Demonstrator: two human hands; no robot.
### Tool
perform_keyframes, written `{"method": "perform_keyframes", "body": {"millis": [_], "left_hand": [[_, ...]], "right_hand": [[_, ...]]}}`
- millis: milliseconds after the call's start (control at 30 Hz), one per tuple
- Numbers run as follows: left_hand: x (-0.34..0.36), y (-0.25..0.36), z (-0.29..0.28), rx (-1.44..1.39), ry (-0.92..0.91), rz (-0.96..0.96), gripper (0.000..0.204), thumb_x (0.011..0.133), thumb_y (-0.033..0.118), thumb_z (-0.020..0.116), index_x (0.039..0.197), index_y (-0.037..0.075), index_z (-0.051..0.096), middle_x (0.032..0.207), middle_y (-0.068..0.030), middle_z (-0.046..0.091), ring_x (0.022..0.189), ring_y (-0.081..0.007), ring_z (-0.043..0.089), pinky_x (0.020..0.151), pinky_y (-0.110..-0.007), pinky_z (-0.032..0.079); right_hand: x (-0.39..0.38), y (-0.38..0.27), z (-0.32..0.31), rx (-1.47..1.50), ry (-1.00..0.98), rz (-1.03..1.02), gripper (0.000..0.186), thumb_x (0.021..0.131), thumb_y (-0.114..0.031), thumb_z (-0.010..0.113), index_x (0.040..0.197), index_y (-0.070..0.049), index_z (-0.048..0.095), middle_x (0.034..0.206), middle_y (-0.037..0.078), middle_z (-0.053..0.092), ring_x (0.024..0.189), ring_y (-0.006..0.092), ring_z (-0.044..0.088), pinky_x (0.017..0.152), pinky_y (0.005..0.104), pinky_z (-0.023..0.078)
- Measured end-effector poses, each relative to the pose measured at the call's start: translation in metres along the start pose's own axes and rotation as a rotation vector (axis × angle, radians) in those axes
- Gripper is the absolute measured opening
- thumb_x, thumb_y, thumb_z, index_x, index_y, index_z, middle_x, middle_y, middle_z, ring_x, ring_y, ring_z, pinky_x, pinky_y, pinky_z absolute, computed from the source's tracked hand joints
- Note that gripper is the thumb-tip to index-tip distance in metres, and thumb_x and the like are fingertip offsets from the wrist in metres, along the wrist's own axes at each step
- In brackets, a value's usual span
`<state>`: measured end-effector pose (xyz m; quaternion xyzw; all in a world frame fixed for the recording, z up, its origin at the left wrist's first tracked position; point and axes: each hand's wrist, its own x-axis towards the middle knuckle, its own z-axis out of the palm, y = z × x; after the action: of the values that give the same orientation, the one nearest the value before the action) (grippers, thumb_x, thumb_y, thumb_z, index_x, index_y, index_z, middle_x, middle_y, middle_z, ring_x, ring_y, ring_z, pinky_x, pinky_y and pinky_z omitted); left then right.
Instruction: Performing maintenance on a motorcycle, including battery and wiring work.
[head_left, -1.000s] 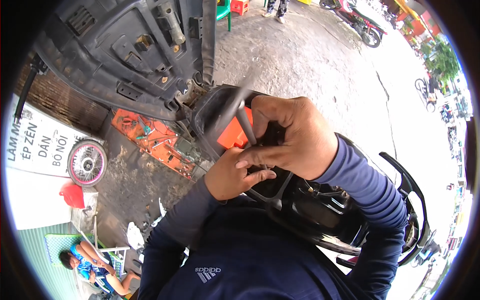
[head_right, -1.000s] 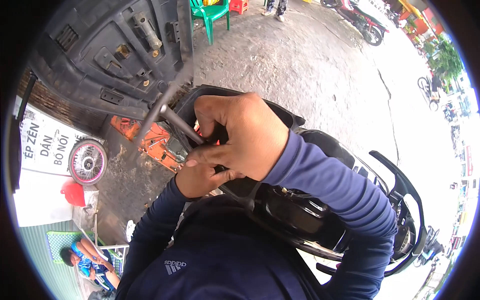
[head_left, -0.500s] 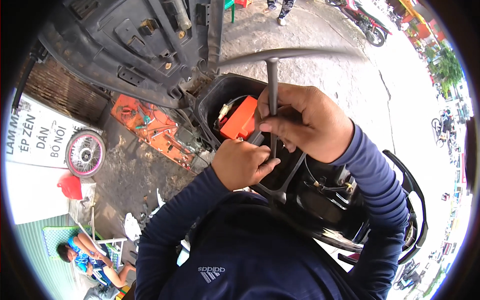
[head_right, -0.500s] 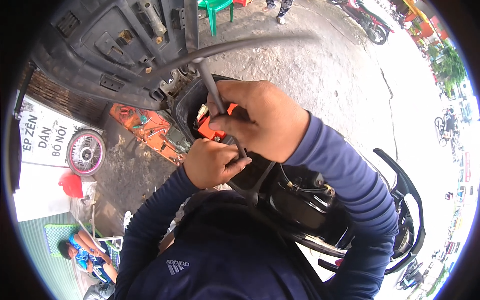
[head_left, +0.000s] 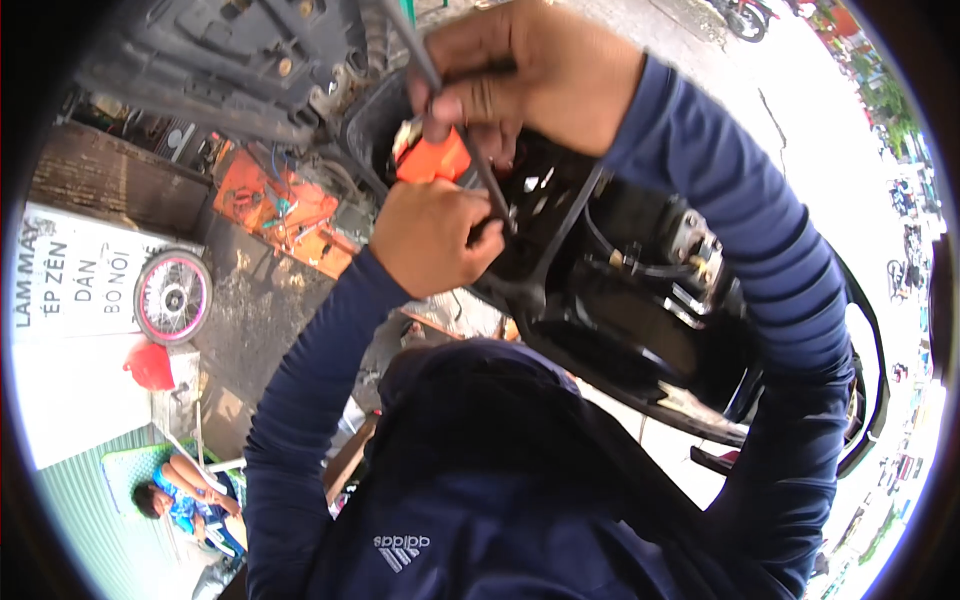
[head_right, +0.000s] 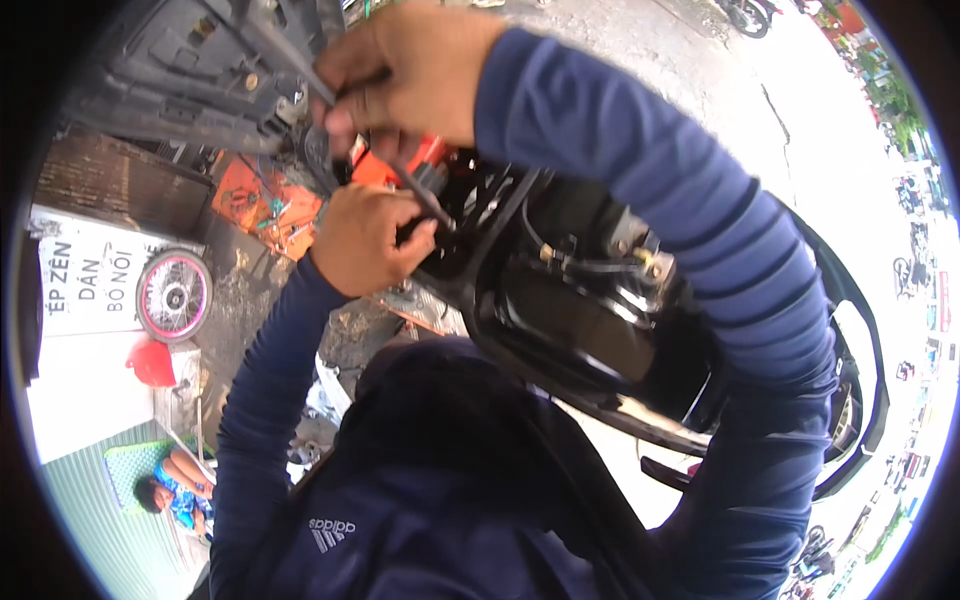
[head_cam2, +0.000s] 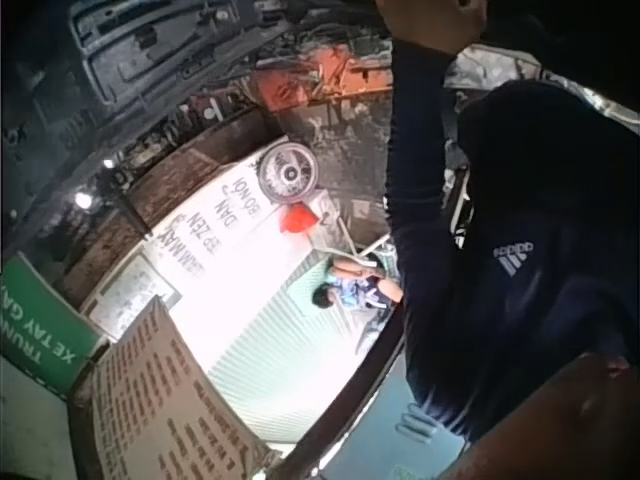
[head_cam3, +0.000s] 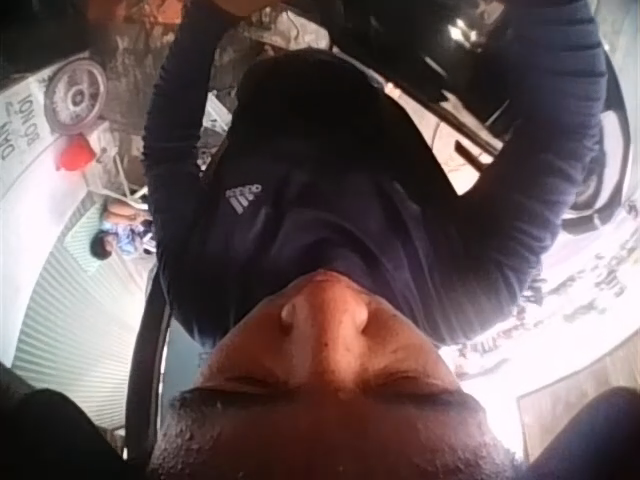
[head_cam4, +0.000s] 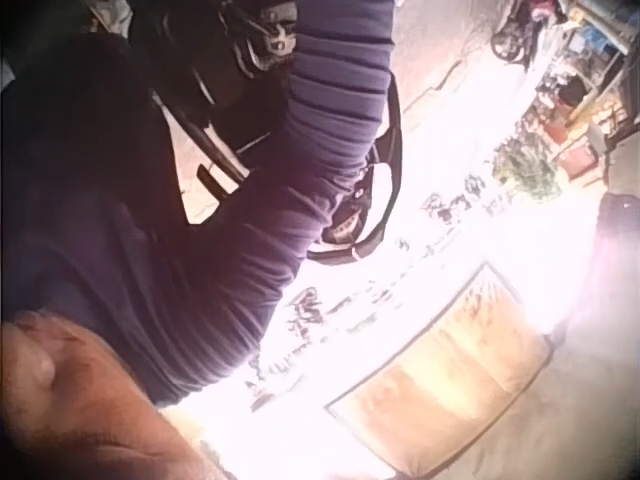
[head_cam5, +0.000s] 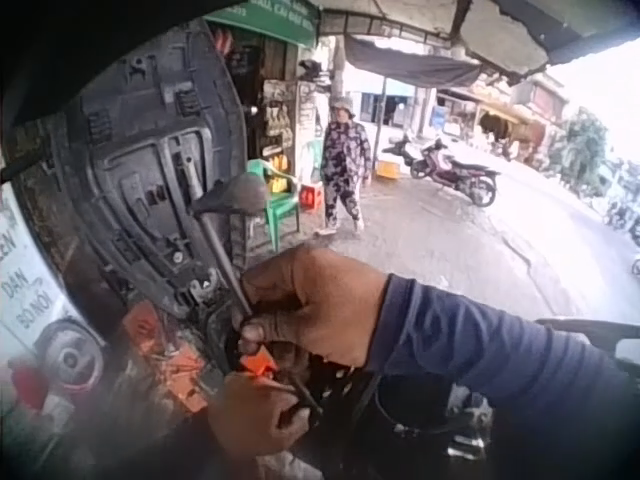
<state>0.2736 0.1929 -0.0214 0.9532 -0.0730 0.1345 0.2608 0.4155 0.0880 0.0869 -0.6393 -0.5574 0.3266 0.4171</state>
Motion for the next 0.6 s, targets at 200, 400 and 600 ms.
{"method": "perform_keyframes", "body": {"millis": [200, 400, 600], "left_hand": [[-0.033, 0.016, 0.009, 0.107, 0.214, 0.239, 0.033, 0.087, 0.028, 0.068, 0.067, 0.003, 0.062, 0.062, -0.01, 0.058, 0.057, -0.026, 0.057, 0.057, -0.039, 0.045], [-0.01, 0.036, 0.014, -0.601, 0.59, -0.236, 0.008, 0.091, 0.007, 0.064, 0.09, 0.001, 0.059, 0.069, -0.0056, 0.061, 0.062, -0.0106, 0.061, 0.056, -0.025, 0.047], [-0.008, 0.04, 0.011, -0.737, 0.375, -0.177, 0.01, 0.1, 0.006, 0.048, 0.105, 0.002, 0.054, 0.088, -0.0056, 0.067, 0.084, -0.0126, 0.067, 0.073, -0.026, 0.056]], "right_hand": [[-0.012, -0.036, 0.003, -0.129, 0.03, 0.099, 0.016, 0.091, -0.011, 0.069, 0.089, 0.004, 0.066, 0.07, 0.004, 0.067, 0.057, 0.0098, 0.063, 0.053, 0.0256, 0.05], [0.004, -0.012, -0.006, -0.104, -0.181, -0.115, 0.022, 0.095, -0.014, 0.065, 0.108, 0.004, 0.065, 0.085, 0.006, 0.07, 0.075, 0.0096, 0.064, 0.067, 0.0236, 0.05], [-0.002, -0.056, 0.011, 0.273, 0.358, -0.255, 0.049, 0.094, -0.034, 0.066, 0.127, 0.001, 0.055, 0.118, 0.013, 0.063, 0.101, 0.0168, 0.061, 0.087, 0.0302, 0.048]]}}
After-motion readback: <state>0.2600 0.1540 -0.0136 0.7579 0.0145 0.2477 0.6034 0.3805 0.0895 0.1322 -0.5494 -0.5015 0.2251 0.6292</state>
